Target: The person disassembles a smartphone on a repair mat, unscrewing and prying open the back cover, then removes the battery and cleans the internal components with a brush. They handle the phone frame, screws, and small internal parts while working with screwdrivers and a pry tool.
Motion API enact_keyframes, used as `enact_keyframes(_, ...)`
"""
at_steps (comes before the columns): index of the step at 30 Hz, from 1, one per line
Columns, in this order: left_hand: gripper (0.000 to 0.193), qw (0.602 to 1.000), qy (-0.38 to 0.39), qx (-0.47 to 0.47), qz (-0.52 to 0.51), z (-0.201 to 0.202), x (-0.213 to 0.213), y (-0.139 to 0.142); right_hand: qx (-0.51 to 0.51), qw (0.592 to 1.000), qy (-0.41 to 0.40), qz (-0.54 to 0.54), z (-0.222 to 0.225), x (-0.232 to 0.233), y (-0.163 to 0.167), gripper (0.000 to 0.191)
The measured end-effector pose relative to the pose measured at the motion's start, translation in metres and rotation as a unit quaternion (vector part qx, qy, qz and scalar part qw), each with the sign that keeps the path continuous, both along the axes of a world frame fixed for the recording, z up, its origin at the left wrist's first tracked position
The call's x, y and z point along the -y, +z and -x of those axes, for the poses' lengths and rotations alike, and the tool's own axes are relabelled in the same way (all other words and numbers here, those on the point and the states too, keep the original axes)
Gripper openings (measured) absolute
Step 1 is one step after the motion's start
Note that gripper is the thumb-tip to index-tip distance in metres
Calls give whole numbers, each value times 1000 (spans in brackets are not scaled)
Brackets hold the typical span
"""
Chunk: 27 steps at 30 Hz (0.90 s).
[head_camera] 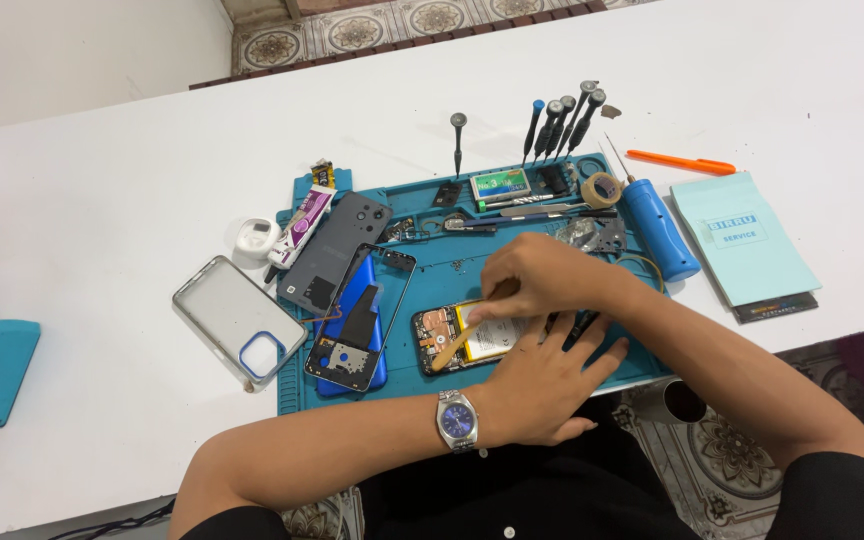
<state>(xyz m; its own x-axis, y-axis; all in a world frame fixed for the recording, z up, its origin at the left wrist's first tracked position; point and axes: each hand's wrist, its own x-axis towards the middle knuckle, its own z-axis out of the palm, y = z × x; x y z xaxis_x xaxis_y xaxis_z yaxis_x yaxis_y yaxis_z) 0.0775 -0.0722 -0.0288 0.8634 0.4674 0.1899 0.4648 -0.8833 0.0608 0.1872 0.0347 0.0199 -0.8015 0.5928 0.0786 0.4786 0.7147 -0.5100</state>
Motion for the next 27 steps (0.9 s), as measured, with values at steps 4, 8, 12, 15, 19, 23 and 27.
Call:
enact_keyframes(4, 100, 1000, 3, 10, -4, 1, 1, -1, -18, 1000, -9, -13, 2, -3, -2, 43)
enact_keyframes(8, 100, 1000, -2, -5, -10, 0, 0, 1, -28, 996, -80, -33, 1, -7, 2, 40)
enact_keyframes(12, 100, 1000, 1, -6, -8, 1, 0, 2, -7, 999, -31, -11, 4, 0, 3, 43)
enact_keyframes(15, 101, 1000, 5, -2, 3, 1, 1, 3, -18, 1000, 17, -9, 6, 7, 3, 44)
enact_keyframes(19, 101, 1000, 5, 8, -3, 2, 2, 5, -1, 1000, -14, 1, 5, 1, 3, 43)
enact_keyframes(23, 99, 1000, 6, -1, -28, 3, 1, 6, -17, 997, -81, -13, 3, -6, 3, 39)
enact_keyframes(27, 101, 1000, 5, 2, -5, 1, 2, 1, -8, 999, -34, -40, 4, 0, -1, 42)
